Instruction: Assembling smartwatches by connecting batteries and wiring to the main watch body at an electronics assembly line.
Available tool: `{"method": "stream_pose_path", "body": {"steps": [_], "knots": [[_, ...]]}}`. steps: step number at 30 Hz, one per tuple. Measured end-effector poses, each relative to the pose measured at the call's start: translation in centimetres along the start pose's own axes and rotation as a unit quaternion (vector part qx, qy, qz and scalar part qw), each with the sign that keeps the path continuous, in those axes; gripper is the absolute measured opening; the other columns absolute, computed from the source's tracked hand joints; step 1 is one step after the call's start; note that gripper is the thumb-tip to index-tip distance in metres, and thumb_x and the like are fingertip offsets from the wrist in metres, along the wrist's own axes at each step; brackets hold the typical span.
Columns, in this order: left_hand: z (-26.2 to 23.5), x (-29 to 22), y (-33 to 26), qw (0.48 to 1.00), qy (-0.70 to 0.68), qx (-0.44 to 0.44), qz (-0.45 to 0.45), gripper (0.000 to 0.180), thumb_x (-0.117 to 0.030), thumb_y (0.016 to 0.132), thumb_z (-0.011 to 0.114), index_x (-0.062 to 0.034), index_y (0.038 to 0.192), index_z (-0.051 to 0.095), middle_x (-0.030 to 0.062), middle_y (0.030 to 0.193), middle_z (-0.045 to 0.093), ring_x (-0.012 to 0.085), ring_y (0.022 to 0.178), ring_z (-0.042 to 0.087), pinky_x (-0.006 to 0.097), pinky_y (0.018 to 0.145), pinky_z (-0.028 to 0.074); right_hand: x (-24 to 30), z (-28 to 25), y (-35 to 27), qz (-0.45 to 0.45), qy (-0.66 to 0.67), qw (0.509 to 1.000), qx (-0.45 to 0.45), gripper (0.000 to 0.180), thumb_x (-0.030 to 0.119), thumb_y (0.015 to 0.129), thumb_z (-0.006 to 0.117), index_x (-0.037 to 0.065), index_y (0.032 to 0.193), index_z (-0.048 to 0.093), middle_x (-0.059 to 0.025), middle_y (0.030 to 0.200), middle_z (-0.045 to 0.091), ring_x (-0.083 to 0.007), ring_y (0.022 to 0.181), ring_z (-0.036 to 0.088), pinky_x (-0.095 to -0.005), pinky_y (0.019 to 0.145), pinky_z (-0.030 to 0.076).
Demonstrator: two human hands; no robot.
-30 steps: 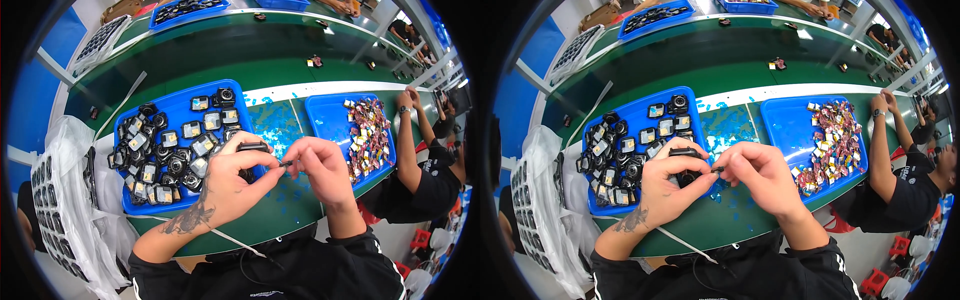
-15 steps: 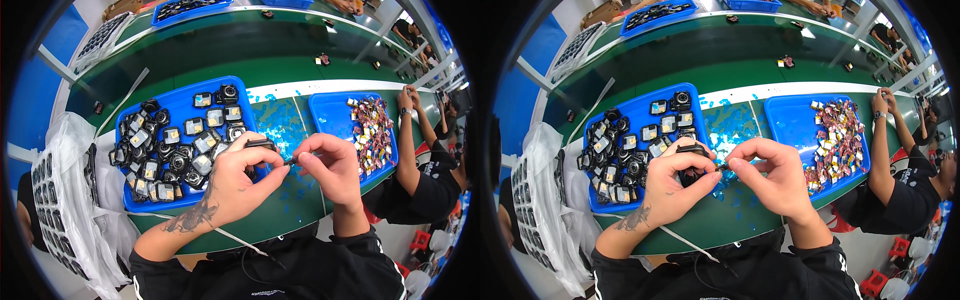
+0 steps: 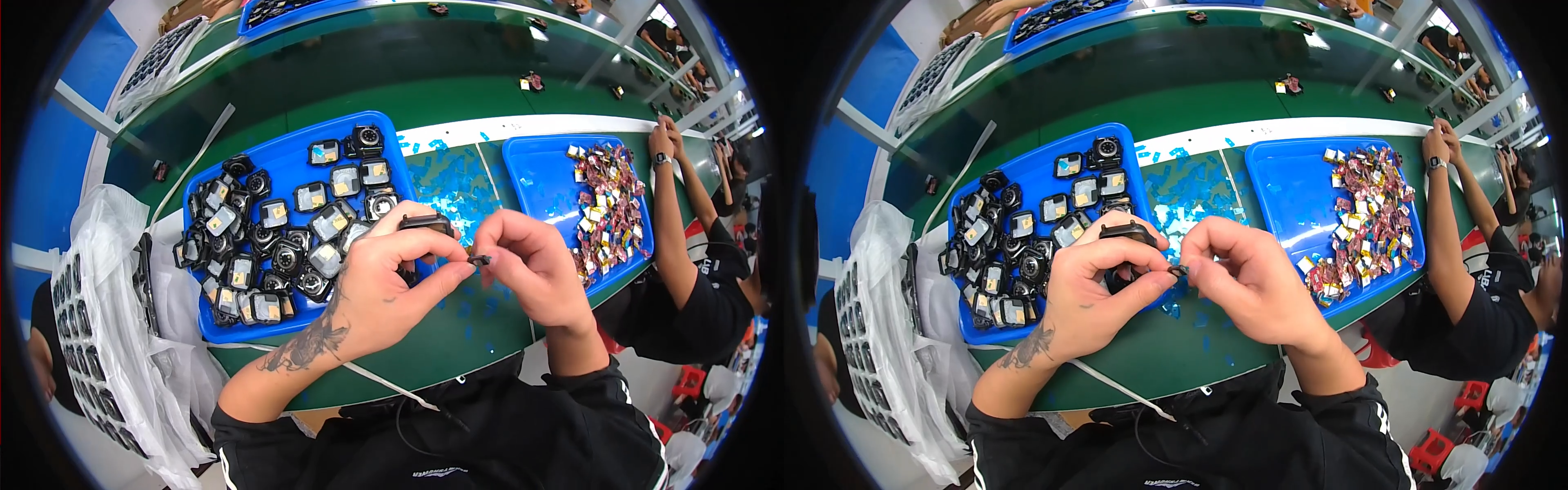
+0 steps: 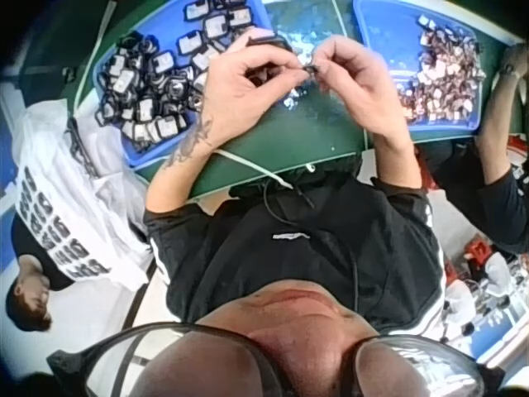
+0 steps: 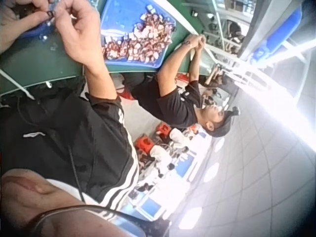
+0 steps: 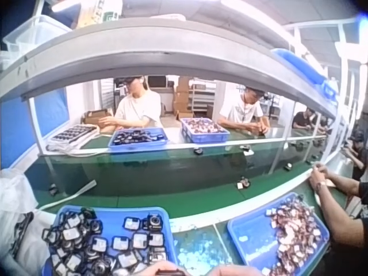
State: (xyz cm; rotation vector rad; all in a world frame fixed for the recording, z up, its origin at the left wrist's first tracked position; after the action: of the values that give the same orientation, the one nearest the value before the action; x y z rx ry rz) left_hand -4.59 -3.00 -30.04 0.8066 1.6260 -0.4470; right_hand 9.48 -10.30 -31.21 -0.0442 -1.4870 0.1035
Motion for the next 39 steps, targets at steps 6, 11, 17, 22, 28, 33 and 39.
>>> {"method": "stream_pose_path", "body": {"steps": [6,11,17,22,28,33,39], "knots": [[-0.1,0.4,-0.1,1.0,0.009,0.0,-0.013,0.011,-0.004,0.078,0.075,-0.0023,0.087,0.07,0.0061,0.096,0.064,0.0103,0.08,0.054,0.023,0.068,0.044,1.3,-1.2,-0.5,-0.04,-0.055,0.992,-0.102,0.008,0.005,0.091,0.063,-0.002,0.093,0.064,-0.001,0.085,0.063,-0.0045,0.074,0.056,-0.0191,0.061,0.049],[0.0,0.5,-0.1,1.0,0.008,0.001,-0.011,0.011,-0.005,0.077,0.075,-0.0022,0.087,0.07,0.0056,0.094,0.063,0.0102,0.08,0.054,0.023,0.068,0.044,1.6,-1.4,0.0,-0.022,-0.106,0.99,-0.088,0.008,0.006,0.087,0.065,-0.001,0.088,0.065,-0.0003,0.08,0.063,-0.0053,0.074,0.057,-0.0204,0.064,0.05],[0.1,0.0,-0.1,1.0,0.022,0.006,-0.003,0.011,-0.005,0.078,0.075,-0.004,0.088,0.072,0.0061,0.098,0.062,0.0126,0.08,0.058,0.025,0.066,0.046,1.3,-1.3,0.3,0.006,-0.054,0.998,-0.028,0.008,0.007,0.088,0.062,-0.001,0.086,0.063,-0.0007,0.079,0.061,-0.0063,0.074,0.057,-0.0223,0.065,0.049],[0.0,-0.9,-0.1,0.986,0.093,-0.031,0.133,0.013,-0.003,0.077,0.076,-0.0043,0.089,0.071,0.0092,0.098,0.061,0.0203,0.084,0.064,0.031,0.068,0.052,-1.0,-0.5,0.5,0.068,0.124,0.99,0.001,0.009,0.01,0.091,0.058,0.001,0.087,0.06,0.0001,0.079,0.057,-0.0064,0.072,0.054,-0.0228,0.062,0.047],[0.3,-1.1,-0.3,0.986,0.094,-0.037,0.132,0.013,-0.001,0.077,0.076,-0.0037,0.089,0.071,0.0098,0.097,0.061,0.0236,0.084,0.065,0.033,0.07,0.053,-1.2,-0.2,0.5,0.052,0.17,0.984,-0.006,0.011,0.012,0.093,0.056,0.002,0.088,0.059,0.0009,0.079,0.056,-0.0061,0.071,0.053,-0.0222,0.063,0.046],[0.1,-1.8,-0.8,0.948,0.206,-0.085,0.229,0.022,0.0,0.068,0.078,-0.0053,0.088,0.071,0.0083,0.097,0.062,0.0251,0.083,0.064,0.034,0.066,0.051,-1.7,-0.5,0.8,0.058,0.125,0.99,-0.037,0.01,0.011,0.093,0.056,0.003,0.088,0.059,0.0021,0.079,0.055,-0.0054,0.07,0.052,-0.0219,0.064,0.046],[1.1,-2.9,-1.7,0.9,0.262,-0.108,0.331,0.023,-0.002,0.064,0.08,-0.0058,0.084,0.071,0.0088,0.094,0.063,0.0256,0.077,0.063,0.035,0.061,0.05,-1.9,-1.6,0.6,0.001,-0.044,0.991,-0.126,0.004,0.006,0.092,0.059,0.003,0.09,0.057,-0.0003,0.078,0.057,-0.0065,0.07,0.053,-0.0229,0.063,0.045]]}}
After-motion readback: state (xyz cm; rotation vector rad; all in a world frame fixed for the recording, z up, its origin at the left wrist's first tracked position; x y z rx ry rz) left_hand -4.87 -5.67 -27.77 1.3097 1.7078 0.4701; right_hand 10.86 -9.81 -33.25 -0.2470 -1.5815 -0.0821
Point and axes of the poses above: each hand's wrist, its own y-axis towards the middle knuckle, its own z-axis out of the palm, x = y × z, the point moved 6 cm from there along y, towards the middle knuckle
